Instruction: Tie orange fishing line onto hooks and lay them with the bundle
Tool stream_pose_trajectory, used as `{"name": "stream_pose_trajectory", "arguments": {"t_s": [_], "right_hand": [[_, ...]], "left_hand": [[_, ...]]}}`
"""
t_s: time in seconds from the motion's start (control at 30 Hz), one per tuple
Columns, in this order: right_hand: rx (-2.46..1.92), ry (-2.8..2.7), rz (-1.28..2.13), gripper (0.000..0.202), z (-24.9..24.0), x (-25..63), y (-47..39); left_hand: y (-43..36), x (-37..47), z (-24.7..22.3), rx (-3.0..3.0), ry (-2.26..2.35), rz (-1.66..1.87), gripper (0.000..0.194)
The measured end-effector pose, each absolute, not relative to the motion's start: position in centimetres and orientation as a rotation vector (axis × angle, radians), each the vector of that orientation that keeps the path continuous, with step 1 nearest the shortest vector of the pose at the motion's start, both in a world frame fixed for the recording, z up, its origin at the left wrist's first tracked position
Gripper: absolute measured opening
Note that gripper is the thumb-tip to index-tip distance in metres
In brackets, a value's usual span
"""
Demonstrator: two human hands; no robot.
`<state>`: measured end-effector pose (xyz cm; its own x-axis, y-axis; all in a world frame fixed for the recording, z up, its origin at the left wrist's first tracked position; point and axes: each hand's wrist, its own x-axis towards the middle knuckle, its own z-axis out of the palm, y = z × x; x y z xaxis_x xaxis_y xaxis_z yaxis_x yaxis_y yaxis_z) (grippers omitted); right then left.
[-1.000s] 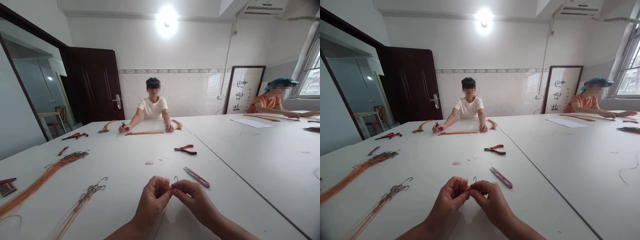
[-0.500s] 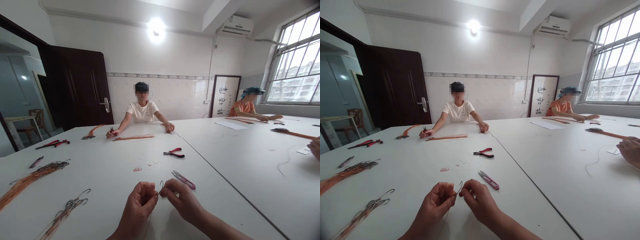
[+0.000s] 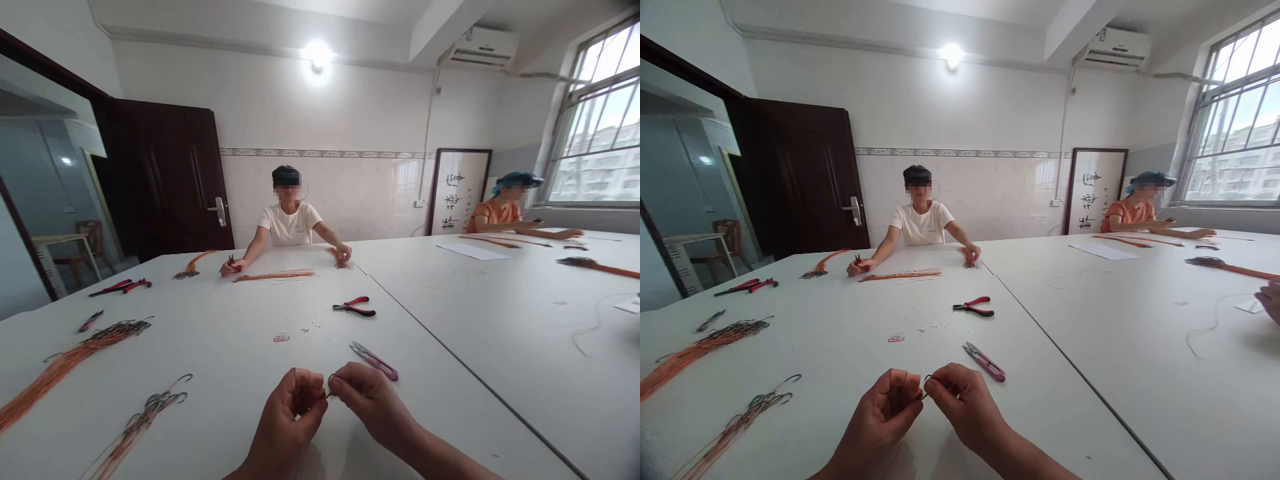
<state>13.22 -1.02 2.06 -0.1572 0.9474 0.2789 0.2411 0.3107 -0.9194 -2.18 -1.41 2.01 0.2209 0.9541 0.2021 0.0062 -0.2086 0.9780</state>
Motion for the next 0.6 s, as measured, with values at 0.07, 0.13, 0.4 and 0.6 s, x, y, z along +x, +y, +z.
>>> {"name": "stream_pose_trajectory", "arguments": {"t_s": [0.07,0.13,0.4,0.6], "right_hand": [[-1.11,-1.648,0.888,0.024,2.02,13.37,-0.9],[-1.098,-1.656,0.91,0.022,1.94,13.47,-0.81],[-1.083,-1.662,0.875,0.02,1.5,13.5,-1.01],[-1.175,-1.712,0.817,0.025,1.35,13.81,-1.17]], "left_hand": [[-1.26,-2.28,1.81,1.472,0.942,1.167,0.013],[-1.18,-2.39,1.75,1.455,0.93,1.176,0.013],[-1.38,-2.28,1.72,1.444,0.893,1.221,0.012],[-1.62,-2.15,1.3,1.4,0.863,1.232,0.017]]}}
